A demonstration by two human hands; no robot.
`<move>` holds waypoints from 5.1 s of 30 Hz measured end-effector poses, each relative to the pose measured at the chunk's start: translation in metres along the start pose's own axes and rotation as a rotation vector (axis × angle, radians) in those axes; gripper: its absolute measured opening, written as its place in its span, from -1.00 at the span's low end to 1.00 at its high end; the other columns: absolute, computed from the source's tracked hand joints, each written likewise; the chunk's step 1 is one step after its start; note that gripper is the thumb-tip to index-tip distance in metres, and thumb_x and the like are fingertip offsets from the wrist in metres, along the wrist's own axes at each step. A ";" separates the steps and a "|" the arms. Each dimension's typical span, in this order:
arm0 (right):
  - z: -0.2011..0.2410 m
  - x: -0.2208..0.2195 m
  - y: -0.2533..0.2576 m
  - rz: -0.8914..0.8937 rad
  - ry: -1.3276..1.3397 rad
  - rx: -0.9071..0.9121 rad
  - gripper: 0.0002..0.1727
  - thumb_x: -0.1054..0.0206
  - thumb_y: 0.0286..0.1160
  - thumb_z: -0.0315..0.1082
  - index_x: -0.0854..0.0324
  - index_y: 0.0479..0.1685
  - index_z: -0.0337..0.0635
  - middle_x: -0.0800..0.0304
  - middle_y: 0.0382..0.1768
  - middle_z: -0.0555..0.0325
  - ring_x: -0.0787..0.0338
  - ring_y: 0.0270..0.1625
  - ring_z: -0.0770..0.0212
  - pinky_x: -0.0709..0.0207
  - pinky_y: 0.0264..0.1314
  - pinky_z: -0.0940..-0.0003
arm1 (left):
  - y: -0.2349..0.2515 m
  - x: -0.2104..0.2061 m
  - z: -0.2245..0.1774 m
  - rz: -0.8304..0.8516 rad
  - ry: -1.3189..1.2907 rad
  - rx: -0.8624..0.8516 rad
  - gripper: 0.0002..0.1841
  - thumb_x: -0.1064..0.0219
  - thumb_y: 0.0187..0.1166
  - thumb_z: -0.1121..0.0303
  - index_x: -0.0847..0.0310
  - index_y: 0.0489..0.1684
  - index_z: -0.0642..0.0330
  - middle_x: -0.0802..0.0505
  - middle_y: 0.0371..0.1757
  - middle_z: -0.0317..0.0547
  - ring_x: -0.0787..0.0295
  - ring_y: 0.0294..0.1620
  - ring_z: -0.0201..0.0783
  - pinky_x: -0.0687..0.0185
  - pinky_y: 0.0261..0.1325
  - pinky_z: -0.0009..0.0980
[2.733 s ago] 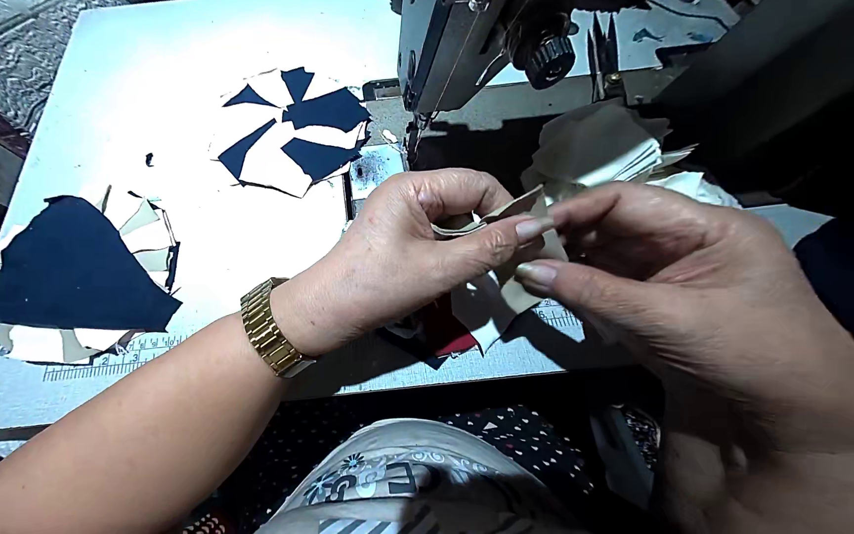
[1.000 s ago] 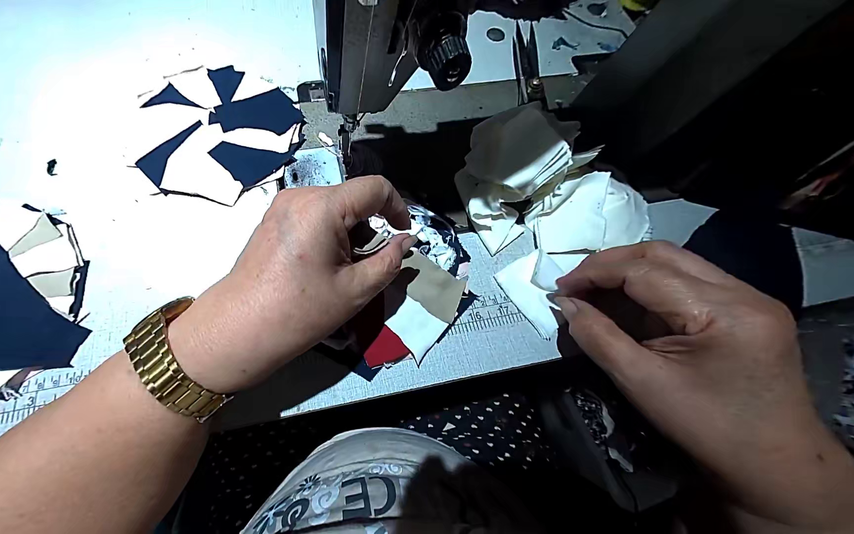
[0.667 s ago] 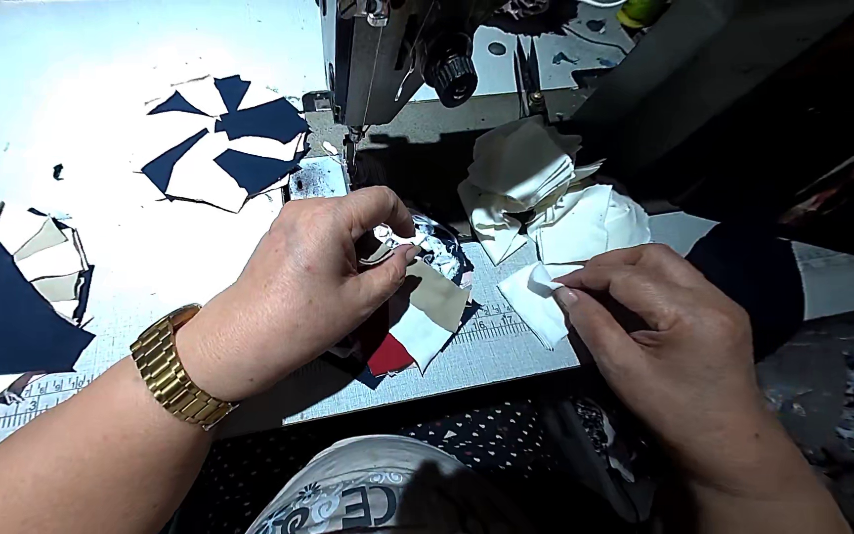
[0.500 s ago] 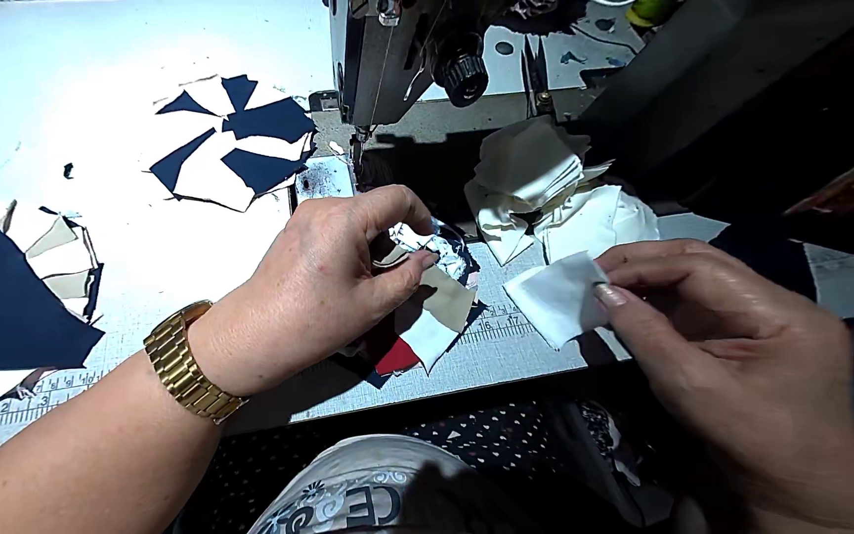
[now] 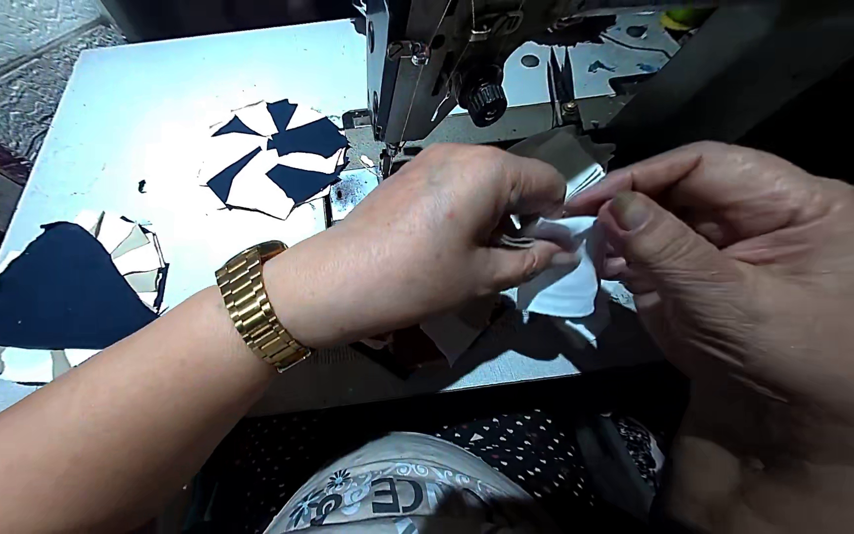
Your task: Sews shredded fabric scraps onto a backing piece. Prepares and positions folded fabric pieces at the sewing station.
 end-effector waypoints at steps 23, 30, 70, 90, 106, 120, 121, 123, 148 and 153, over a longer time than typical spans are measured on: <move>-0.046 -0.026 -0.034 -0.250 -0.152 -0.313 -0.72 -0.50 0.40 -0.46 -0.59 0.02 -0.14 -0.76 -0.41 0.36 -0.77 -0.51 0.49 -0.73 -0.48 0.59 | -0.038 -0.012 0.058 0.060 0.211 0.257 -0.65 -0.20 0.72 0.14 -0.59 -0.58 -0.03 -0.52 -0.64 -0.43 -0.42 -0.60 -0.49 -0.29 -0.52 -0.43; -0.047 -0.030 -0.032 -0.176 -0.441 -0.297 -0.65 -0.58 0.34 -0.32 -0.53 -0.01 -0.06 -0.72 -0.41 0.38 -0.67 -0.49 0.58 -0.55 -0.49 0.68 | -0.040 -0.021 0.066 0.148 0.331 0.368 -0.65 -0.31 0.65 0.07 -0.57 -0.61 -0.07 -0.56 -0.61 -0.42 -0.49 -0.55 -0.42 -0.36 -0.47 -0.33; -0.005 -0.032 -0.025 -0.144 -0.271 0.063 -0.75 -0.42 0.51 -0.26 -0.73 0.05 -0.19 -0.76 0.01 0.28 -0.78 -0.02 0.44 -0.75 0.07 0.53 | -0.043 -0.010 0.065 -0.221 -0.817 0.558 -0.41 -0.28 0.56 0.73 -0.28 0.60 0.23 -0.86 -0.13 0.00 -0.82 -0.25 -0.36 -0.74 -0.16 -0.51; 0.009 -0.040 -0.019 -0.260 -0.408 0.306 -0.90 -0.44 0.38 -0.49 -0.79 -0.18 -0.27 -0.56 0.01 0.12 -0.60 0.08 0.43 -0.52 0.13 0.66 | -0.043 -0.025 0.060 -0.164 -1.040 0.603 -0.38 -0.23 0.57 0.72 -0.31 0.67 0.21 -0.89 -0.05 0.04 -0.84 -0.19 -0.37 -0.72 -0.12 -0.53; 0.002 -0.017 -0.018 -0.256 -0.067 0.189 -0.78 -0.31 0.64 -0.41 -0.54 0.17 0.00 -0.71 -0.01 0.50 -0.75 -0.02 0.52 -0.69 0.09 0.56 | -0.048 -0.007 0.075 -0.355 -1.150 0.649 -0.69 0.01 0.77 0.60 -0.51 0.34 0.32 -0.81 -0.13 -0.02 -0.85 -0.22 -0.26 -0.82 -0.06 -0.36; -0.006 -0.028 -0.002 -0.110 -0.002 -0.085 -0.89 -0.42 0.55 -0.38 -0.64 -0.07 0.02 -0.73 -0.38 0.56 -0.71 -0.39 0.63 -0.67 -0.28 0.77 | -0.035 -0.012 0.051 -0.071 -0.602 0.307 -0.87 -0.39 0.63 0.45 -0.67 -0.36 0.24 -0.74 -0.45 -0.26 -0.60 -0.49 -0.56 -0.48 -0.46 -0.69; -0.010 -0.028 -0.002 -0.093 0.060 -0.131 -0.85 -0.44 0.50 -0.41 -0.65 -0.06 0.01 -0.78 -0.37 0.53 -0.78 -0.37 0.59 -0.73 -0.22 0.72 | -0.035 -0.010 0.053 -0.085 -0.591 0.306 -0.87 -0.37 0.64 0.45 -0.66 -0.35 0.23 -0.73 -0.44 -0.27 -0.59 -0.48 -0.57 -0.47 -0.45 -0.70; -0.015 -0.027 -0.003 -0.043 0.135 -0.200 -0.76 -0.47 0.39 -0.49 -0.66 -0.02 -0.03 -0.85 -0.32 0.46 -0.85 -0.30 0.53 -0.79 -0.12 0.66 | -0.036 -0.008 0.055 -0.102 -0.584 0.319 -0.89 -0.35 0.66 0.45 -0.67 -0.30 0.24 -0.74 -0.41 -0.27 -0.60 -0.47 -0.57 -0.48 -0.44 -0.71; -0.004 -0.022 -0.003 0.089 -0.005 0.002 -0.64 -0.47 0.44 -0.38 -0.63 0.22 -0.12 -0.78 -0.09 0.33 -0.80 -0.17 0.44 -0.76 -0.10 0.60 | -0.041 -0.029 0.055 0.054 -1.011 0.566 -0.84 -0.28 0.60 0.61 -0.64 0.01 0.21 -0.75 -0.43 -0.22 -0.42 -0.69 -0.59 -0.26 -0.72 -0.73; -0.008 -0.017 -0.007 0.030 0.010 0.004 -0.65 -0.46 0.44 -0.43 -0.64 0.21 -0.13 -0.81 -0.03 0.32 -0.81 -0.10 0.44 -0.74 -0.01 0.61 | -0.042 -0.025 0.056 0.059 -1.002 0.547 -0.90 -0.26 0.63 0.59 -0.56 -0.18 0.14 -0.68 -0.53 -0.25 -0.32 -0.76 -0.60 -0.17 -0.75 -0.74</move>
Point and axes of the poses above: each hand's wrist, its own y-axis towards the middle knuckle, its own x-axis out of the back of the hand, z = x × y, the point moved 8 cm from there along y, towards the middle knuckle
